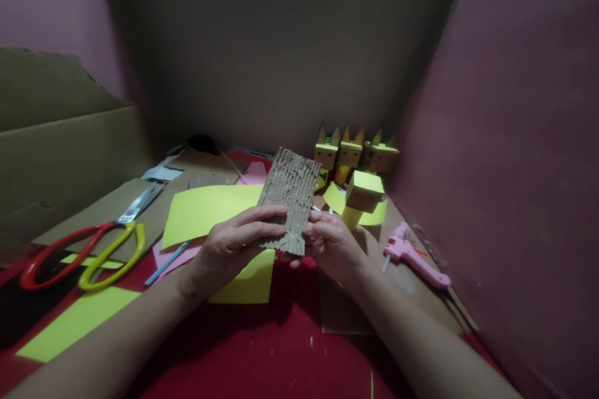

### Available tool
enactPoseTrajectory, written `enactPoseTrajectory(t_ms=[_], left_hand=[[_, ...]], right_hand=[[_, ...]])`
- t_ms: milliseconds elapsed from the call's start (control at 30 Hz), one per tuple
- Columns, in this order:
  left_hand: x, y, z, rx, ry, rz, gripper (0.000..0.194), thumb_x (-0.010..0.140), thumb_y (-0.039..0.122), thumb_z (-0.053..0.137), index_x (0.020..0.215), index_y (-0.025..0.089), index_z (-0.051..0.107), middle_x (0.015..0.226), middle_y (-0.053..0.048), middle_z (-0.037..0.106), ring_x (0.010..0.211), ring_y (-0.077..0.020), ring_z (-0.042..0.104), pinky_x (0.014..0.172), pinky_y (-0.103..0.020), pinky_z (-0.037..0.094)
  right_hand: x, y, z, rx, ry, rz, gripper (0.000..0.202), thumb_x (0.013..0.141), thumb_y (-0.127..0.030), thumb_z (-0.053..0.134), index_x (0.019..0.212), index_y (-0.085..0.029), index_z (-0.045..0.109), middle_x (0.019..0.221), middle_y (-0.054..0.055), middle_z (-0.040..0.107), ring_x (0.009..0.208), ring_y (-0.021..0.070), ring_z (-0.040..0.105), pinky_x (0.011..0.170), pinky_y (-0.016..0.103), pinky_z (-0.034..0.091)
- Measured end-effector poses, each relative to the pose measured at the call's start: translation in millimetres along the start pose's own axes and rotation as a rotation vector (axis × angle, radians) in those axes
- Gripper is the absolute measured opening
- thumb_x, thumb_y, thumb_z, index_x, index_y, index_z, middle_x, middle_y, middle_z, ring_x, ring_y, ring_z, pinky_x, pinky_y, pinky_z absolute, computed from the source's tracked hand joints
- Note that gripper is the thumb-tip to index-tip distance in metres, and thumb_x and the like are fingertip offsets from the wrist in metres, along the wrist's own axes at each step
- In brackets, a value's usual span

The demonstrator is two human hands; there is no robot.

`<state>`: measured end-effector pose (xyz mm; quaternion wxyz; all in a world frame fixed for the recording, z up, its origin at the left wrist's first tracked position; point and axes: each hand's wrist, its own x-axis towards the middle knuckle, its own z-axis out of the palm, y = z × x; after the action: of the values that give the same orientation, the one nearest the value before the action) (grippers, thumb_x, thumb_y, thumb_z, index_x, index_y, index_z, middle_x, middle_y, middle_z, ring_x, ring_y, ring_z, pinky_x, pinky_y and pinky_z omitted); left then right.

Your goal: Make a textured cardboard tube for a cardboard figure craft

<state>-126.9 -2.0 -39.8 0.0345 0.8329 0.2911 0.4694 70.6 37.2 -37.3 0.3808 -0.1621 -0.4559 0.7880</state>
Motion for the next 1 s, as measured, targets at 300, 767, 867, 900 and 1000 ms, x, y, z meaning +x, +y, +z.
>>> enactPoseTrajectory(t_ms=[300,767,867,900,1000], left_hand=[[4,2,1.9,0.104,0.007,0.056,0.023,0.088,0.008,0.056,0.104,0.019,0.068,0.122,-0.011,0.065,0.110,-0.0184,0.063,0.092,-0.030,0.055],[0,-4,-4.0,0.266,-0.038,-0.044,0.054,0.078,-0.006,0.037,0.118,0.020,0.062,0.134,-0.009,0.056,0.119,-0.0203,0.057,0.096,-0.034,0.053],[3,2,-4.3,0.370,0.105,-0.076,0.037,0.081,0.000,0.048,0.109,0.019,0.065,0.118,-0.010,0.060,0.108,-0.0218,0.059,0.089,-0.037,0.054],[5,6,-3.7,0.399,0.149,-0.063,0.031,0.081,0.004,0.054,0.106,0.018,0.065,0.111,-0.009,0.061,0.102,-0.0222,0.059,0.086,-0.038,0.054],[9,16,0.1,0.423,0.137,0.012,0.023,0.081,0.009,0.062,0.103,0.018,0.066,0.093,-0.008,0.061,0.087,-0.0206,0.056,0.075,-0.036,0.052]], right_hand=[[0,1,5,-0.037,0.144,-0.079,0.031,0.063,-0.014,0.072,0.094,-0.012,0.066,0.075,0.004,0.073,0.054,0.0136,0.065,0.046,0.024,0.056],[1,0,7,0.006,0.284,-0.128,0.032,0.057,-0.012,0.078,0.083,-0.015,0.061,0.058,-0.005,0.061,0.055,0.0118,0.061,0.057,0.029,0.062],[1,1,7,-0.019,0.339,-0.140,0.031,0.056,-0.012,0.079,0.079,-0.016,0.059,0.056,-0.006,0.059,0.053,0.0112,0.060,0.058,0.031,0.062],[1,1,8,-0.030,0.348,-0.146,0.031,0.056,-0.013,0.079,0.079,-0.016,0.059,0.056,-0.006,0.059,0.052,0.0111,0.060,0.059,0.031,0.062],[0,3,11,-0.068,0.326,-0.157,0.030,0.060,-0.017,0.080,0.082,-0.014,0.061,0.060,-0.004,0.063,0.054,0.0116,0.063,0.062,0.032,0.062]])
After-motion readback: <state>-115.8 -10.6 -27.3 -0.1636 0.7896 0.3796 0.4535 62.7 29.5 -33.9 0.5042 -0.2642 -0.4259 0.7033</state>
